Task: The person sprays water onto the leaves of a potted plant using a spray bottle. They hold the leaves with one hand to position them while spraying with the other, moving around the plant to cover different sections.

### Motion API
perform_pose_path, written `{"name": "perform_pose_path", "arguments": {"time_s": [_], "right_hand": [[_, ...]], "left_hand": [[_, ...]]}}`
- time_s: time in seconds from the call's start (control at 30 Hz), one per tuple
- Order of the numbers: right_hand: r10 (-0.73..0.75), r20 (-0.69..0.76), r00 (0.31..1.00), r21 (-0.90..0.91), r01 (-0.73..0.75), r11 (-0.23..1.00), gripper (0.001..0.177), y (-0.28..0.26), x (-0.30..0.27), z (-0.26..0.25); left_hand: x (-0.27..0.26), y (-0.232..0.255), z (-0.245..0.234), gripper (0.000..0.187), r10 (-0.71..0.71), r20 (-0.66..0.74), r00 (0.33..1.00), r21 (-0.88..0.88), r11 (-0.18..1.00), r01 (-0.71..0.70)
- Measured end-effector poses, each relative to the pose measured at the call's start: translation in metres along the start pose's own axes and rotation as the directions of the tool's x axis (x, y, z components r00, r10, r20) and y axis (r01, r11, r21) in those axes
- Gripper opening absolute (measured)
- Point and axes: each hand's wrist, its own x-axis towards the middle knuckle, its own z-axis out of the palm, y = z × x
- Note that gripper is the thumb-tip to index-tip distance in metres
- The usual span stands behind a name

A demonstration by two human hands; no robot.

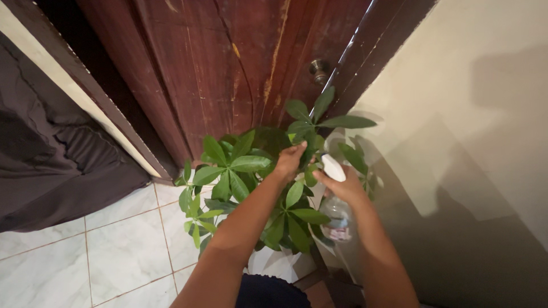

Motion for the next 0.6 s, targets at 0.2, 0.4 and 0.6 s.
{"name": "perform_pose_path", "arguments": {"time_s": [0.2,0.4,0.6], "right_hand": [[-0.054,-0.009,0.999,0.078,0.054,0.995,0.053,-0.002,-0.004,0.005],[-0.066,-0.008,0.998,0.1,0.067,0.993,0.051,-0.001,-0.003,0.005],[-0.057,0.029,0.998,0.08,0.055,0.995,0.051,0.007,-0.001,0.002]], "left_hand": [[0.008,-0.003,-0.005,0.03,0.009,0.075,0.997,-0.103,0.995,-0.002],[-0.001,0.006,-0.002,0.038,-0.018,0.179,0.984,-0.057,0.998,0.028],[-0.003,0.009,-0.007,0.054,0.018,0.239,0.971,0.13,0.99,-0.05]]}}
